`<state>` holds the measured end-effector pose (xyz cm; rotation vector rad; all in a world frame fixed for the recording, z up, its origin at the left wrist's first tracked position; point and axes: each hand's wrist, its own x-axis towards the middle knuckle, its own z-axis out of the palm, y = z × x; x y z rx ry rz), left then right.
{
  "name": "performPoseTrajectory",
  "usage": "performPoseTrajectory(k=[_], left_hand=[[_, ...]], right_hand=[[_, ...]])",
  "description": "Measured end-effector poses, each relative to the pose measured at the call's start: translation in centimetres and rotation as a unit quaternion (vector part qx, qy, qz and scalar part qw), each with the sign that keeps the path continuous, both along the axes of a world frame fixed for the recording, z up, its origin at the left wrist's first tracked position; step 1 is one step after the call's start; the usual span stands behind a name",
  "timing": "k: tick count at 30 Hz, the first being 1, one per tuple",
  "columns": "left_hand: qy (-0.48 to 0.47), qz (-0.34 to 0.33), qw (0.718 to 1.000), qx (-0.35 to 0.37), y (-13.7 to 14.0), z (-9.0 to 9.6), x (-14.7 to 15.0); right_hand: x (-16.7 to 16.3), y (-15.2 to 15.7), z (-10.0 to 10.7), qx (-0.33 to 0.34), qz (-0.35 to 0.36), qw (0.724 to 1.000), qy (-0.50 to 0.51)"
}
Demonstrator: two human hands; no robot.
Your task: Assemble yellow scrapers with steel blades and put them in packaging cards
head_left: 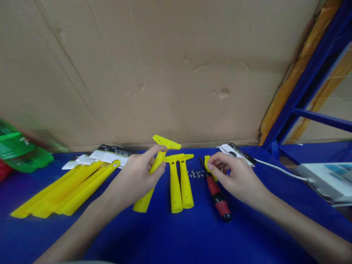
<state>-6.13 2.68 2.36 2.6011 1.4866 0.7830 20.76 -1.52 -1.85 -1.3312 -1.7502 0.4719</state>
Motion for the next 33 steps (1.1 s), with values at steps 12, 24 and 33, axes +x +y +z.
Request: performPoseTrajectory(k=[12, 24, 33], left_hand=[[-0.072, -0.018, 0.987, -0.140, 2.5, -5.2, -0.2], [0.076, 0.003, 0.996, -0.049, 0.0, -3.5, -0.4], [0.224, 0.203, 0.952, 0.040, -0.5, -0.7, -6.0]], right_hand=[[-3.1, 0.8, 0.2, 0.059, 0.058, 0.986, -0.147], [-4.5, 1.6, -0.4, 0.124, 0.065, 0.973, -0.184], [-7.7, 1.3, 1.0, 0.074, 0.095, 0.983, -0.138]])
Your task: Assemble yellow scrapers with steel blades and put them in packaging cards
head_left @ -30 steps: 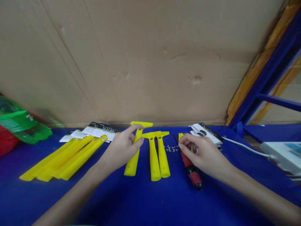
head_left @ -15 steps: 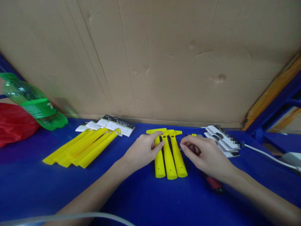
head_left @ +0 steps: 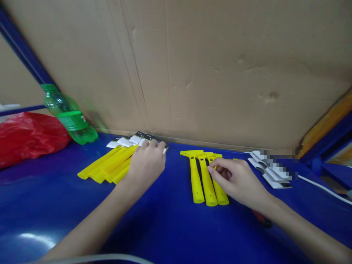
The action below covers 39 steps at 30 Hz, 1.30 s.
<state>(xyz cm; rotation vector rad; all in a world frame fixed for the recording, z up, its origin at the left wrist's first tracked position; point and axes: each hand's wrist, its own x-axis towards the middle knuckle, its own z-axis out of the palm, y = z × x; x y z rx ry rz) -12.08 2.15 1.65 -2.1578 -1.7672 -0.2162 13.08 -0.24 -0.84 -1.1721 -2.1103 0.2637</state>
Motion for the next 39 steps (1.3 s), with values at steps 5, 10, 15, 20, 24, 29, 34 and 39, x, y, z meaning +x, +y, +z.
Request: performPoseTrajectory(k=[5, 10, 15, 20, 24, 29, 34, 39], left_hand=[[0.054, 0.081, 0.995, -0.022, 0.5, -0.4, -3.6], [0.061, 0.111, 0.991, -0.038, 1.4, -1.4, -3.8], [0.042, 0.096, 0.994, 0.010, 0.9, -0.9, -2.1], [-0.017, -0.018, 0.997, 0.071, -0.9, -0.6, 0.8], [-0.107, -0.207, 0.966, 0.111, -2.1, -1.6, 2.5], [-0.100, -0.325, 0.933, 0.120, -2.8, -2.6, 3.4], [-0.110, -0.387, 0.907, 0.123, -2.1, -2.8, 4.3], [-0.181, -0.405, 0.895, 0.049, -1.0, -1.7, 6.3]], right_hand=[[-1.8, 0.0, 0.7, -0.010, 0.010, 0.999, 0.041], [-2.2, 0.0, 0.8, -0.014, 0.000, 0.998, 0.063], [-0.9, -0.1, 0.1, -0.057, -0.028, 0.992, 0.113], [1.8, 0.4, 0.5, -0.077, -0.096, 0.961, 0.247], [4.0, 0.4, 1.1, -0.113, -0.137, 0.911, 0.373], [6.0, -0.7, 0.7, -0.243, -0.060, 0.869, 0.427], [6.9, -1.1, 0.6, -0.291, -0.005, 0.860, 0.420], [7.9, -0.7, 1.0, -0.291, 0.026, 0.878, 0.380]])
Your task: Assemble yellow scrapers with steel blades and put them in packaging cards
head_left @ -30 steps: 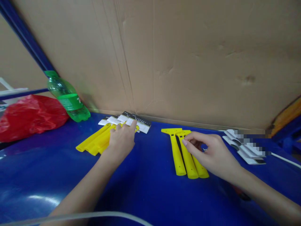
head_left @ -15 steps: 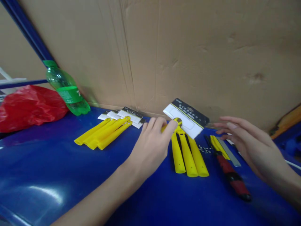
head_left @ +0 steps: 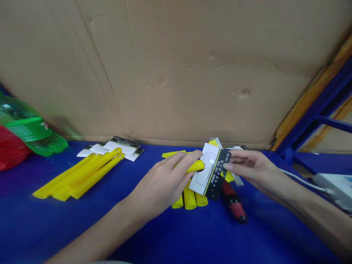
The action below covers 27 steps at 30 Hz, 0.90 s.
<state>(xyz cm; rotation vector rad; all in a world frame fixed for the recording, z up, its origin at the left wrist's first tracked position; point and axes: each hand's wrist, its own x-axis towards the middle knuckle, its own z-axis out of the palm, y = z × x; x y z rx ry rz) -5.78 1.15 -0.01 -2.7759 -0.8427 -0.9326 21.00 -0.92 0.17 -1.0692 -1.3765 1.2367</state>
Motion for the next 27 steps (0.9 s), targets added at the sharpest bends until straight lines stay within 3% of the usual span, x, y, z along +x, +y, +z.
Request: performPoseTrajectory(k=[4, 7, 12, 17, 24, 27], left_hand=[[0.014, -0.052, 0.995, -0.083, 0.0, 1.7, 1.8], [0.029, -0.077, 0.991, -0.105, -0.2, 2.4, 3.1], [0.044, -0.090, 0.992, -0.080, -0.2, 2.3, 5.0], [0.041, -0.079, 0.993, -0.081, 0.1, 2.1, 6.0], [0.040, -0.065, 0.996, -0.039, 0.2, 1.8, 5.9], [0.076, -0.021, 0.997, 0.003, 0.0, 2.4, 5.6]], right_hand=[[1.4, -0.5, -0.1, 0.008, -0.039, 0.999, -0.011], [2.3, -1.3, 0.2, 0.027, -0.080, 0.996, -0.008], [3.1, -2.2, 0.7, 0.059, -0.106, 0.993, -0.006], [3.5, -2.1, -0.2, 0.068, -0.124, 0.990, 0.026], [3.7, -2.8, 0.2, 0.028, -0.038, 0.998, -0.031], [3.8, -3.1, 0.8, 0.022, -0.074, 0.997, -0.017]])
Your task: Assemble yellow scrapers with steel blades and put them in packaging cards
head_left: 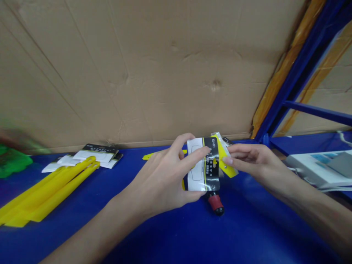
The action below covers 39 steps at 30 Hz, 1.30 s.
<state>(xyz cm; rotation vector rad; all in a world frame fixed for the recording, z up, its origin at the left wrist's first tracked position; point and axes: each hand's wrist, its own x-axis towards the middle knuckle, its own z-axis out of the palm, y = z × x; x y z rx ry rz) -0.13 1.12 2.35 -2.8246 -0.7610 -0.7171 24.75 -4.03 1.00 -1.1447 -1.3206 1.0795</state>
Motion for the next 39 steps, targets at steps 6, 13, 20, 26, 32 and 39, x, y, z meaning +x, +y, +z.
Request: performPoseTrajectory(k=[6, 13, 20, 26, 32, 39], left_hand=[[-0.050, 0.072, 0.996, 0.026, 0.1, 1.3, -1.0], [-0.089, 0.043, 0.947, -0.304, 0.7, 2.8, -2.1], [-0.129, 0.042, 0.895, -0.425, 2.7, 3.0, -3.1], [-0.122, 0.053, 0.927, -0.350, 2.9, 1.9, -2.0], [-0.096, 0.029, 0.971, -0.219, 3.1, 0.5, 4.1], [-0.121, -0.003, 0.973, -0.198, 5.3, -1.0, 12.7]], right_hand=[[1.9, 0.1, 0.2, -0.014, -0.091, 0.995, 0.039], [3.0, -0.1, 0.5, 0.078, -0.129, 0.988, -0.023], [5.6, 0.5, -0.1, 0.061, -0.178, 0.982, 0.023], [7.1, 1.2, -0.1, -0.040, -0.223, 0.961, 0.158], [6.7, 1.3, 0.0, -0.016, -0.256, 0.934, 0.249], [8.1, 1.9, -1.2, 0.020, -0.281, 0.925, 0.257]])
